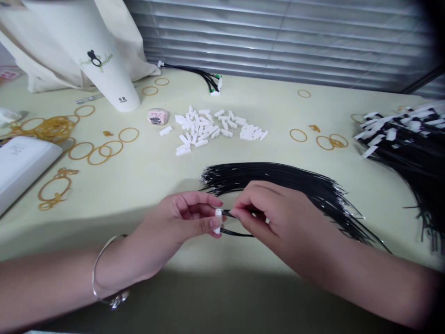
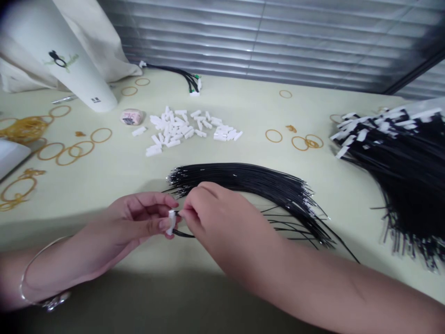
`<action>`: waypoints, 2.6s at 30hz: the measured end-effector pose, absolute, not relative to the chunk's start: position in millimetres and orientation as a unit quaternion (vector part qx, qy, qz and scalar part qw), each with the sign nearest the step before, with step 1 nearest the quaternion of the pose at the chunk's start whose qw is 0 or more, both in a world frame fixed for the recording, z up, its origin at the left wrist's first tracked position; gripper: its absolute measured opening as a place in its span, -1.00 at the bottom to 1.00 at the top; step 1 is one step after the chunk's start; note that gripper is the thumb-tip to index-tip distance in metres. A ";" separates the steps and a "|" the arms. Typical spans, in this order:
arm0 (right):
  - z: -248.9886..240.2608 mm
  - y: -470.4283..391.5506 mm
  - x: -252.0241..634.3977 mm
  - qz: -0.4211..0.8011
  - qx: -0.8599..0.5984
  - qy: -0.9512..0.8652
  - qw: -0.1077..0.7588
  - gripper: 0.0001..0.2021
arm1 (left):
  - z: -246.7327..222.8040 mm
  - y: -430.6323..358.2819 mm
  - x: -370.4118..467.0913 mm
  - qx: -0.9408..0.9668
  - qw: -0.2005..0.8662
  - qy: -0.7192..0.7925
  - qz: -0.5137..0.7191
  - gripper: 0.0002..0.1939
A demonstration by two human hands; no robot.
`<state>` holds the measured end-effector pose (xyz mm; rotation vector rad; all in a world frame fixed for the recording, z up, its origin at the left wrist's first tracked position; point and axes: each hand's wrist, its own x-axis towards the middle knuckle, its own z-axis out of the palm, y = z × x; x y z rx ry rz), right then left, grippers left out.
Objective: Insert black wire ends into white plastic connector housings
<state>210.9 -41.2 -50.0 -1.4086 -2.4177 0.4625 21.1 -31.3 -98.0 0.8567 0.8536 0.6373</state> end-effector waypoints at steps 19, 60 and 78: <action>-40.5 -39.3 213.4 0.226 -0.544 -0.803 0.090 -0.82 | -97.0 -30.7 21.9 0.382 0.786 0.383 0.299 -0.83; -47.6 -44.7 213.1 0.023 -0.416 -0.898 0.141 -0.83 | -96.4 -31.5 21.7 0.377 0.781 0.394 0.306 -0.83; -54.4 -48.3 214.3 -0.024 -0.405 -0.912 0.057 -0.86 | -94.1 -30.4 22.0 0.374 0.784 0.393 0.302 -0.81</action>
